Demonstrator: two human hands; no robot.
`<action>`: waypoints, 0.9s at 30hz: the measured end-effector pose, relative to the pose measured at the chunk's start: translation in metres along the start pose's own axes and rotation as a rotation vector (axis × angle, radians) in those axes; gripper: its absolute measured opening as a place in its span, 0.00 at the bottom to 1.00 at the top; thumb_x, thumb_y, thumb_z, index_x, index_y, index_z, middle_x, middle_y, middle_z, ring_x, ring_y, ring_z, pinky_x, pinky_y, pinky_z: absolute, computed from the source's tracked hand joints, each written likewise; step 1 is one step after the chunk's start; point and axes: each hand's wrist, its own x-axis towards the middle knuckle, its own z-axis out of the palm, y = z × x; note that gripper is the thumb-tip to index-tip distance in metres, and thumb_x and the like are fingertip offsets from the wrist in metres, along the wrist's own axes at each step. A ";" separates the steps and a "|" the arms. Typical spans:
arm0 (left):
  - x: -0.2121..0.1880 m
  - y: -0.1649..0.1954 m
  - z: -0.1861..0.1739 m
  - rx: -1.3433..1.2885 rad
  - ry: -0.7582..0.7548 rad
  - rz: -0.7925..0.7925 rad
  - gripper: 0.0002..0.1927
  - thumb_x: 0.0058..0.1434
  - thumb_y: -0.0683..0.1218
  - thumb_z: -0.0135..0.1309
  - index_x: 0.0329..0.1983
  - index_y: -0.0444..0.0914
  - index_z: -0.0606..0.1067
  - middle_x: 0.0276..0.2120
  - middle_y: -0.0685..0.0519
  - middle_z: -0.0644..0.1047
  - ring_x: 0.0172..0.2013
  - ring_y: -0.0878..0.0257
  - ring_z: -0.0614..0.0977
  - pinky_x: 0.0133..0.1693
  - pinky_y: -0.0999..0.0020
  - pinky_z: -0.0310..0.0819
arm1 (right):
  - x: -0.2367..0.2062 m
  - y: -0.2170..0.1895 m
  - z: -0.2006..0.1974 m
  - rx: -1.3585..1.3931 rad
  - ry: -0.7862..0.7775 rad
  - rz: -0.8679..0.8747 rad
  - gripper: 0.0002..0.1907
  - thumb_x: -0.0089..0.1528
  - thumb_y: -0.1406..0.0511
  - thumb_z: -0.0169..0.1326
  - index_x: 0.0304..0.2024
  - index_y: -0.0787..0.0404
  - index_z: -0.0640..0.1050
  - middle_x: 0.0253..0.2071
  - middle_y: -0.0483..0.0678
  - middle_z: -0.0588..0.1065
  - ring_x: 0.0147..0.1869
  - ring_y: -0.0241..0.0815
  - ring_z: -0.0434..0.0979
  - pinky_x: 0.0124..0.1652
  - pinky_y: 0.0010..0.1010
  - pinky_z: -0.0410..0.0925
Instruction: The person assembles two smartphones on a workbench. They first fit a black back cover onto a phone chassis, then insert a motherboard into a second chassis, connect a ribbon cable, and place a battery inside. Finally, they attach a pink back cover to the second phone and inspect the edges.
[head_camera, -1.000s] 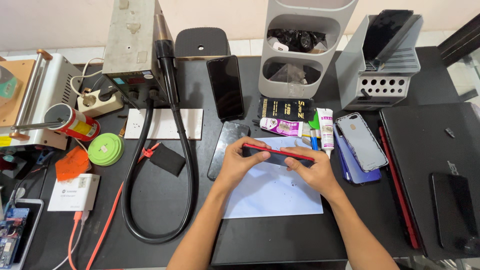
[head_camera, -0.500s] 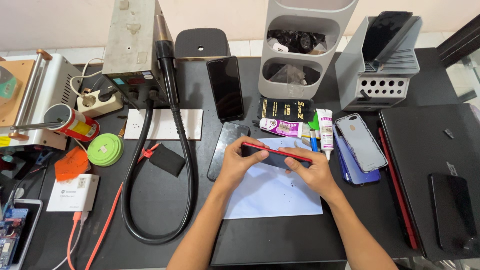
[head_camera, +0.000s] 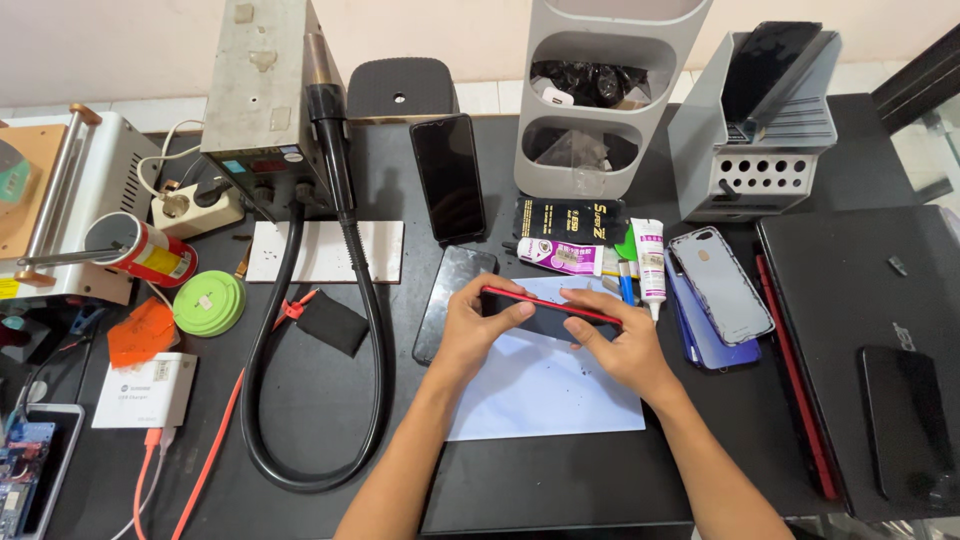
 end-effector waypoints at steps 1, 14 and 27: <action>-0.001 0.000 0.000 0.007 0.009 0.001 0.12 0.56 0.40 0.67 0.41 0.34 0.78 0.38 0.51 0.83 0.39 0.67 0.82 0.44 0.71 0.77 | 0.000 0.000 0.001 0.015 0.016 -0.008 0.18 0.61 0.69 0.61 0.53 0.67 0.79 0.48 0.53 0.79 0.44 0.39 0.82 0.36 0.28 0.80; -0.001 0.002 0.000 0.008 0.014 0.028 0.13 0.56 0.41 0.68 0.42 0.35 0.77 0.39 0.51 0.83 0.40 0.67 0.82 0.45 0.72 0.76 | -0.002 0.009 0.000 0.076 0.036 -0.035 0.14 0.61 0.71 0.62 0.49 0.70 0.81 0.41 0.53 0.81 0.35 0.39 0.82 0.36 0.27 0.76; -0.001 -0.001 0.001 0.018 -0.008 0.018 0.12 0.57 0.40 0.67 0.42 0.35 0.77 0.39 0.50 0.84 0.39 0.67 0.83 0.44 0.72 0.77 | 0.001 0.010 -0.004 -0.026 0.028 -0.076 0.13 0.61 0.71 0.62 0.48 0.69 0.82 0.42 0.52 0.82 0.40 0.37 0.83 0.39 0.26 0.77</action>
